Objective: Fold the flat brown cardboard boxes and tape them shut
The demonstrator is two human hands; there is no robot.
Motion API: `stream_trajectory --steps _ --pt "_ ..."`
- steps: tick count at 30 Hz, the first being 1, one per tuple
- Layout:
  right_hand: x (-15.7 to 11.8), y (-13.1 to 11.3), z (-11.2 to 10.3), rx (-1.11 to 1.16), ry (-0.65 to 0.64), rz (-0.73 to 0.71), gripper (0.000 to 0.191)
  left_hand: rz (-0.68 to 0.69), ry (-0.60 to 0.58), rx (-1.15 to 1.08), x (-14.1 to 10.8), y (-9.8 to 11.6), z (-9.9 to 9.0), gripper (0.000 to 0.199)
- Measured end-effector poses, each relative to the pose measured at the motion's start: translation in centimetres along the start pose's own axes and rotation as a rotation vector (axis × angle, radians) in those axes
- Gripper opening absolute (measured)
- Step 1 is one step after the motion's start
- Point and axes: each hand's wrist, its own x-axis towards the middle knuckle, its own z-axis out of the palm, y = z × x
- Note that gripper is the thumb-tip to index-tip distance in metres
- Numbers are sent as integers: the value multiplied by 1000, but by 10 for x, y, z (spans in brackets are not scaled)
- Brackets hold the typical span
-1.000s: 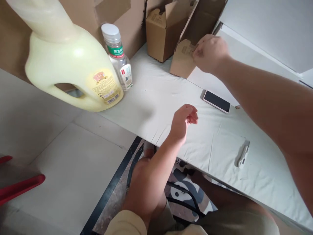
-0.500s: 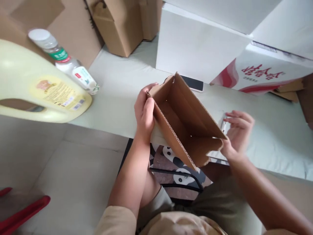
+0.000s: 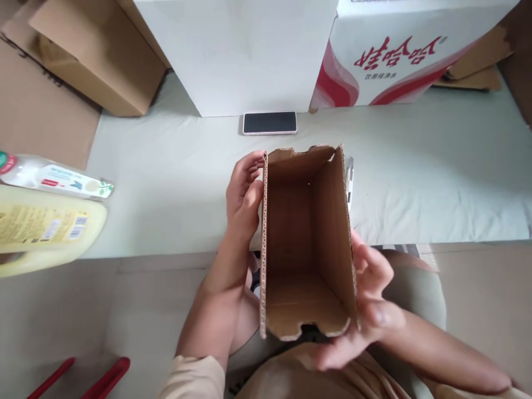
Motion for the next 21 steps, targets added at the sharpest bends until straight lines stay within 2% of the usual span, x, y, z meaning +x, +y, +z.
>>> stream_trajectory --steps 3,5,7,10,13,15,18,21 --pt "9 -7 -2 -13 60 -84 108 -38 35 -36 1 -4 8 41" --pt "20 0 -7 -24 91 -47 102 -75 69 -83 2 -6 9 37" --pt "34 15 -16 -30 124 47 94 -81 92 -108 3 -7 7 34" --pt "58 43 -30 -84 184 159 67 -18 133 -52 6 -8 1 40" --pt "86 69 -38 -192 222 152 36 5 217 35 9 -7 -4 50" --pt "103 82 -36 -217 215 122 22 13 281 68 11 -7 -6 53" --pt "116 90 -26 -157 223 59 14 32 336 92 13 -7 -7 54" --pt "110 83 -17 -83 237 39 18 22 314 108 15 -11 -9 49"
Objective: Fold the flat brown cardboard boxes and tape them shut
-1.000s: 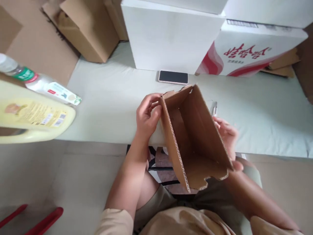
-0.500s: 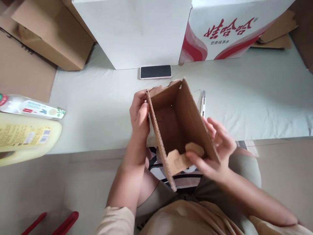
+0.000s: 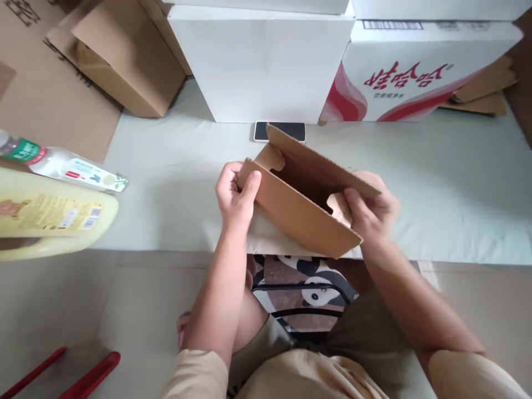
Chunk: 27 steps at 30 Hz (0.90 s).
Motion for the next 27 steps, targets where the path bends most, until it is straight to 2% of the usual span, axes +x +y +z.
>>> stream_trajectory --steps 3,6,10,15,19,22,25,27 --pt "-13 -9 -2 24 -98 -27 25 -17 -31 51 2 -7 -2 52" --pt "-20 -9 -5 67 -217 -172 35 4 -71 124 6 -14 -5 51" --pt "-20 -2 -4 122 -248 -250 54 66 -134 236 12 -18 -10 58" --pt "-19 -5 -1 34 -204 -232 35 94 -173 283 11 -18 -11 45" --pt "-21 -4 -3 27 -231 -221 38 106 -142 276 10 -19 -12 37" --pt "-24 5 -5 83 -181 -135 48 137 -118 269 12 -21 -19 29" --pt "-28 18 -5 119 -115 71 47 130 -31 252 17 -26 -35 22" --pt "-32 23 -4 156 -168 192 48 80 64 224 22 -33 -48 22"
